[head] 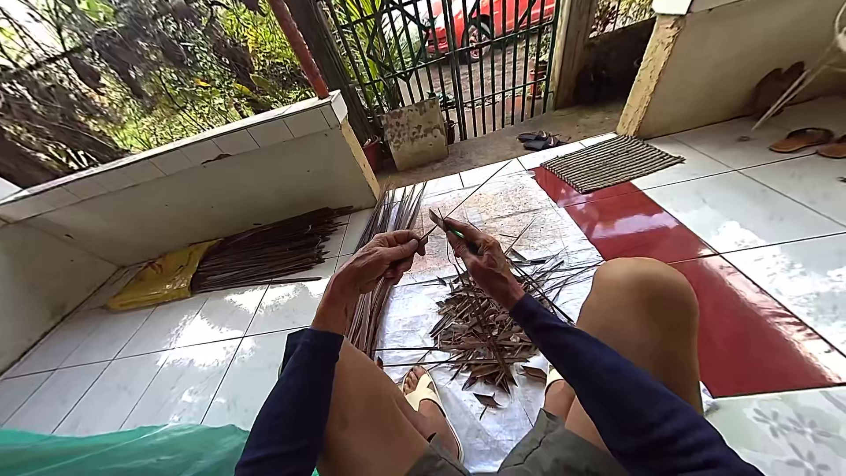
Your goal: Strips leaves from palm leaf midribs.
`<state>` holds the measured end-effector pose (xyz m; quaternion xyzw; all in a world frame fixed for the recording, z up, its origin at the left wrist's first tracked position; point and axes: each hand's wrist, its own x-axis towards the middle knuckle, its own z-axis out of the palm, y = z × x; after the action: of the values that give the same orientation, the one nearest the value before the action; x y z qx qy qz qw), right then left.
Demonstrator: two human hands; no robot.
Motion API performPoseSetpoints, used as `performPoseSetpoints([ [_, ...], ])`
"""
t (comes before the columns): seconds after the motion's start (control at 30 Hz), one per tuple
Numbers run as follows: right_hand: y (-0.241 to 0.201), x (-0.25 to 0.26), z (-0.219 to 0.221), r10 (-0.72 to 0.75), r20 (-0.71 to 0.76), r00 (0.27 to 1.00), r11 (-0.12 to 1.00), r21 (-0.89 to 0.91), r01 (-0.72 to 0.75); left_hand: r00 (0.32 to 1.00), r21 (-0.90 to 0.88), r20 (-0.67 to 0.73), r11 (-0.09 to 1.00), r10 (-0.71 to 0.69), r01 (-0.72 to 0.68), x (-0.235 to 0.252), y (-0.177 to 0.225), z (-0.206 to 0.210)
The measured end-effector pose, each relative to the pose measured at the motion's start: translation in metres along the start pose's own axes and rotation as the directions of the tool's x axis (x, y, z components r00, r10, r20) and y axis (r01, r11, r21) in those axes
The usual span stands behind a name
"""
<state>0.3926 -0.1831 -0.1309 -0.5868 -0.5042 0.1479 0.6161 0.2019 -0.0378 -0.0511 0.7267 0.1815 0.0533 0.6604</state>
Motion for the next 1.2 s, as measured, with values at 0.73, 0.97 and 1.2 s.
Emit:
performPoseSetpoints([
  [0.73,0.019,0.016,-0.038,0.06,-0.179,0.982,0.966,0.258,-0.012,0.995,0.015,-0.092,0.999,-0.028,0.03,-0.006,-0.006,0.0],
  [0.97,0.001,-0.008,0.001,-0.035,-0.012,0.999,0.992,0.12,0.036,0.939,0.421,-0.263,0.902,0.223,-0.096,0.007,-0.01,0.012],
  [1.2,-0.009,-0.003,0.004,-0.099,-0.012,0.995,0.991,0.086,0.1,0.893,0.618,-0.319,0.784,0.318,-0.058,0.02,-0.022,0.02],
])
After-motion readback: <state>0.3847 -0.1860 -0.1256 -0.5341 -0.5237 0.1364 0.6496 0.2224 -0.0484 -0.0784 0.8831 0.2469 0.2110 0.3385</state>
